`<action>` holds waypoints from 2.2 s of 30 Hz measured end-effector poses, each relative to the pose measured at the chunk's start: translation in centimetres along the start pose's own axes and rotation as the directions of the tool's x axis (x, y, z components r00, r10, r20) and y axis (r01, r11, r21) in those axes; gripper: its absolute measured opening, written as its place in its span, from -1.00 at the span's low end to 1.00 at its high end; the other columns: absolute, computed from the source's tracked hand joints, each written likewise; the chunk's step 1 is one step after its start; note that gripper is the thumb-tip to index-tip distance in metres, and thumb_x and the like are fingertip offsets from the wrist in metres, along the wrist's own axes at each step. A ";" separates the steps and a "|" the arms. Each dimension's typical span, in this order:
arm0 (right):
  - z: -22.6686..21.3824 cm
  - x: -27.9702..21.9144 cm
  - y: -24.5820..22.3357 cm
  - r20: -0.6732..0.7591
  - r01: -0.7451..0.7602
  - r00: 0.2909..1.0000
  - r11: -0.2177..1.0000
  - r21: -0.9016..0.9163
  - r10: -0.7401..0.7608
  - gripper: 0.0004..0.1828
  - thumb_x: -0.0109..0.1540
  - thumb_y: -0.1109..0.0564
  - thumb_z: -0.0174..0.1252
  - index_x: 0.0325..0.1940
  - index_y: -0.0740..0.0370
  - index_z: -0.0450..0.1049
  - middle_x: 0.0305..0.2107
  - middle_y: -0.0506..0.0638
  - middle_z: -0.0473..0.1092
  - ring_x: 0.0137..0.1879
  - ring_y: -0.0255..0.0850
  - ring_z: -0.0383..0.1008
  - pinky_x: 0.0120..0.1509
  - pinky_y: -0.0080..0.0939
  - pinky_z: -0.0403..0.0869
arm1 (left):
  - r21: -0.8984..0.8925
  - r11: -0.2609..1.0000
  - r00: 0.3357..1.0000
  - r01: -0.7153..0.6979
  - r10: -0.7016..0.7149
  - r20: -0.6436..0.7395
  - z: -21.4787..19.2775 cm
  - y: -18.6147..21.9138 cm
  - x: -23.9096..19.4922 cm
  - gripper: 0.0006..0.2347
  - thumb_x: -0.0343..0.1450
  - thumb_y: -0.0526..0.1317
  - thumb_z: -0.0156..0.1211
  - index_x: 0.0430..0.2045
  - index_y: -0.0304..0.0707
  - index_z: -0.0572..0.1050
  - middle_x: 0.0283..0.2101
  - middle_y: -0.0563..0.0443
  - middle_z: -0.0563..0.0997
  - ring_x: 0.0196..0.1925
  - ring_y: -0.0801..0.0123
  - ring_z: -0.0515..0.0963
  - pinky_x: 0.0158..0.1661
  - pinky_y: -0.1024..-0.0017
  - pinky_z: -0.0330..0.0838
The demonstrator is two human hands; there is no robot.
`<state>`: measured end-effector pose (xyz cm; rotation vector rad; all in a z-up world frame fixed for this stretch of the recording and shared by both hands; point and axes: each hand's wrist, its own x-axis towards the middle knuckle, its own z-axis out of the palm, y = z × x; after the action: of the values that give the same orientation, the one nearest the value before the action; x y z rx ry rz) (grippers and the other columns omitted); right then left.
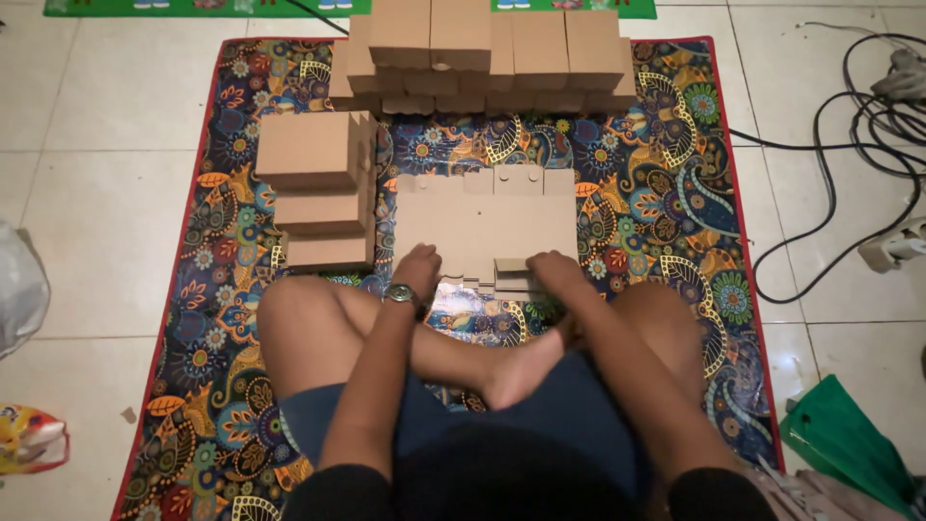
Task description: Folding flat cardboard templates into boxes and stacking them.
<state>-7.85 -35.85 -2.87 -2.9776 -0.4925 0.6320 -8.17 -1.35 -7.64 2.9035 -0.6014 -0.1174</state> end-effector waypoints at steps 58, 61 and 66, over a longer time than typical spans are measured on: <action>-0.9 2.5 3.1 0.151 -0.445 0.894 0.791 0.420 0.423 -0.04 0.09 -0.06 0.35 0.47 0.34 0.15 0.15 0.41 0.40 0.32 0.28 0.40 0.38 0.29 0.40 | -0.777 0.407 0.764 0.480 -0.629 0.143 -4.4 3.3 0.4 -0.53 0.36 -0.40 0.05 0.24 -0.37 0.40 0.18 -0.44 0.53 0.28 -0.12 0.49 0.29 0.09 0.36; -1.4 1.9 2.5 0.196 -0.372 0.928 0.771 0.517 0.317 -0.20 0.14 -0.10 0.30 0.34 0.45 0.37 0.17 0.46 0.40 0.35 0.34 0.36 0.40 0.33 0.36 | -0.804 0.394 0.749 0.446 -0.656 0.094 -4.3 3.0 0.3 -0.54 0.39 -0.44 -0.02 0.25 -0.29 0.41 0.18 -0.37 0.55 0.28 -0.09 0.49 0.31 0.13 0.35; 1.6 3.9 1.1 0.087 -0.330 0.926 0.675 0.661 0.367 -0.54 0.08 -0.02 0.40 0.02 0.08 0.50 -0.07 0.15 0.54 0.17 0.12 0.53 0.20 0.08 0.49 | -0.778 0.449 0.742 0.440 -0.669 0.034 -5.4 3.2 0.3 -0.56 0.38 -0.37 -0.05 0.20 -0.15 0.49 0.12 -0.24 0.61 0.24 -0.02 0.53 0.26 0.17 0.40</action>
<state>-4.77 -35.67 -5.96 -2.3699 0.2907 0.5851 -8.58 -3.54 -1.72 2.0799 0.4400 -0.0172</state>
